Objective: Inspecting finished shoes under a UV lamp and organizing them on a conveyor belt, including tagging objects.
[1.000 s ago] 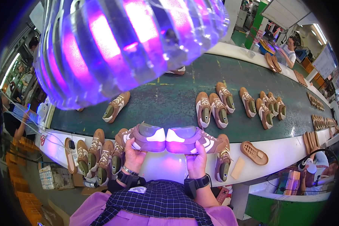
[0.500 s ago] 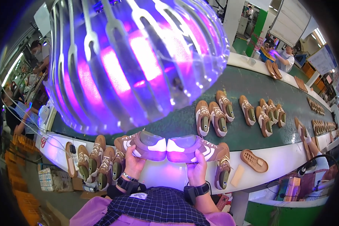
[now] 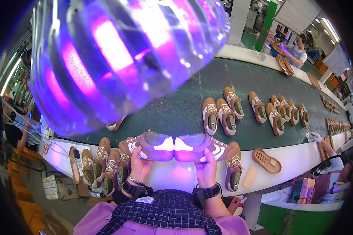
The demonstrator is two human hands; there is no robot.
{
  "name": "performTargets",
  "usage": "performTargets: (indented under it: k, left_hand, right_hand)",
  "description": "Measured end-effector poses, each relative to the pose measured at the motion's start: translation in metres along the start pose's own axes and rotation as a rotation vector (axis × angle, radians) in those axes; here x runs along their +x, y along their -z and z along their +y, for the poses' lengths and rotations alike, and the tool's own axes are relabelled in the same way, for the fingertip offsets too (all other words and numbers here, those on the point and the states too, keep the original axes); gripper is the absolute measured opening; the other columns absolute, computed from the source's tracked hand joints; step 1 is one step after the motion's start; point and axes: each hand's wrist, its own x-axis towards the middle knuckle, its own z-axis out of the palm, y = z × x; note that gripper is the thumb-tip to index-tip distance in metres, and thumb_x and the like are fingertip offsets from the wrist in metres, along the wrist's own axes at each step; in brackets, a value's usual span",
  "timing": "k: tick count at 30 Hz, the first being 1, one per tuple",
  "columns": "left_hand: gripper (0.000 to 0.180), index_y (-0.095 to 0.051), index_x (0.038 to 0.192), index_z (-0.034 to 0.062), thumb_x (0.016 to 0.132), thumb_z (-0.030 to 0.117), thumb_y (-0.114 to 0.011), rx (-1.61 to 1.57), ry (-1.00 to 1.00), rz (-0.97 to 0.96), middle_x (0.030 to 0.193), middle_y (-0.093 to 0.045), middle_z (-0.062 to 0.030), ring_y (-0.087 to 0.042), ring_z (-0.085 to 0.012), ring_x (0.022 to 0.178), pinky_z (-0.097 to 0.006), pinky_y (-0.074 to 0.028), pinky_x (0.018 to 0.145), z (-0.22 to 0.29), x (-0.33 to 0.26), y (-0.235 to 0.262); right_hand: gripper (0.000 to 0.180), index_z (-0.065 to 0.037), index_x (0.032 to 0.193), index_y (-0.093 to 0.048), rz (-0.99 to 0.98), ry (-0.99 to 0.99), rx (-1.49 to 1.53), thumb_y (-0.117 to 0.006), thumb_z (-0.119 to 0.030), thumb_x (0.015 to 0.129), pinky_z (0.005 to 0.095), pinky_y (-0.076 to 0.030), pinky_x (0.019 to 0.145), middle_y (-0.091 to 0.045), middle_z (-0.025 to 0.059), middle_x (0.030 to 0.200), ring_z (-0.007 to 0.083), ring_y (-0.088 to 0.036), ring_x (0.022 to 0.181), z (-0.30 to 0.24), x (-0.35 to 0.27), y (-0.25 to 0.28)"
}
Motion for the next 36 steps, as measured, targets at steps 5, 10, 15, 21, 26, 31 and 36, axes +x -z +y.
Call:
performTargets:
  k: [5, 10, 15, 21, 26, 31, 36]
  left_hand:
    - [0.038, -0.054, 0.116, 0.0074, 0.081, 0.023, -0.061, -0.008, 0.029, 0.051, 0.112, -0.061, -0.0049, -0.057, -0.0206, 0.104, -0.039, -0.045, 0.093, -0.005, 0.0, -0.001]
    - [0.039, -0.054, 0.116, 0.0079, 0.081, 0.025, -0.062, 0.007, 0.026, 0.069, 0.113, -0.061, -0.005, -0.056, -0.0212, 0.105, -0.04, -0.045, 0.093, -0.006, 0.003, 0.002]
    - [0.038, -0.055, 0.114, 0.0086, 0.081, 0.025, -0.061, 0.023, 0.016, 0.073, 0.111, -0.061, -0.0046, -0.057, -0.021, 0.104, -0.039, -0.046, 0.092, -0.006, 0.003, 0.003]
    - [0.033, -0.056, 0.112, 0.0077, 0.082, 0.021, -0.06, 0.022, -0.019, 0.031, 0.105, -0.063, -0.0044, -0.06, -0.0193, 0.098, -0.037, -0.047, 0.089, -0.001, -0.001, -0.002]
    - [0.032, -0.056, 0.111, 0.0072, 0.081, 0.018, -0.061, 0.047, -0.019, -0.014, 0.104, -0.063, -0.0041, -0.059, -0.0191, 0.097, -0.036, -0.047, 0.089, 0.006, -0.002, -0.001]
    - [0.033, -0.055, 0.112, 0.0069, 0.081, 0.016, -0.062, 0.064, -0.022, -0.036, 0.105, -0.062, -0.0044, -0.059, -0.0193, 0.097, -0.036, -0.047, 0.09, 0.009, -0.001, 0.002]
    - [0.035, -0.055, 0.114, 0.0065, 0.081, 0.015, -0.062, 0.096, -0.051, -0.03, 0.107, -0.061, -0.0045, -0.059, -0.0197, 0.099, -0.036, -0.046, 0.091, 0.009, 0.0, 0.007]
  right_hand:
    - [0.035, -0.004, 0.119, -0.05, 0.076, -0.029, 0.056, -0.058, -0.019, 0.088, 0.0411, -0.045, 0.094, -0.057, 0.0101, 0.115, 0.0235, -0.056, 0.106, 0.004, 0.004, 0.002]
    - [0.038, -0.006, 0.119, -0.05, 0.087, -0.041, 0.047, -0.061, -0.022, 0.086, 0.0424, -0.047, 0.093, -0.057, 0.0098, 0.114, 0.0243, -0.056, 0.104, 0.007, 0.007, 0.008]
    - [0.035, -0.002, 0.119, -0.05, 0.113, -0.045, 0.046, -0.056, -0.019, 0.089, 0.0402, -0.045, 0.095, -0.058, 0.01, 0.114, 0.0233, -0.056, 0.105, 0.008, 0.006, 0.008]
    - [0.035, -0.002, 0.119, -0.05, 0.042, -0.021, 0.003, -0.057, -0.017, 0.088, 0.0389, -0.046, 0.093, -0.058, 0.0089, 0.113, 0.0222, -0.057, 0.104, 0.006, 0.006, 0.012]
    - [0.012, -0.006, 0.089, -0.06, -0.009, 0.061, -0.107, -0.058, -0.019, 0.088, 0.0372, -0.049, 0.086, -0.064, 0.0082, 0.093, 0.0206, -0.061, 0.094, 0.002, 0.01, 0.02]
    - [0.046, -0.002, 0.124, -0.046, 0.004, 0.096, -0.131, -0.063, -0.007, 0.082, 0.0348, -0.046, 0.091, -0.056, 0.007, 0.115, 0.019, -0.056, 0.105, -0.003, 0.012, 0.019]
    - [0.023, -0.007, 0.104, -0.056, 0.019, 0.189, -0.181, -0.064, -0.008, 0.082, 0.0334, -0.046, 0.087, -0.061, 0.0023, 0.096, 0.0163, -0.059, 0.092, -0.003, 0.007, 0.013]
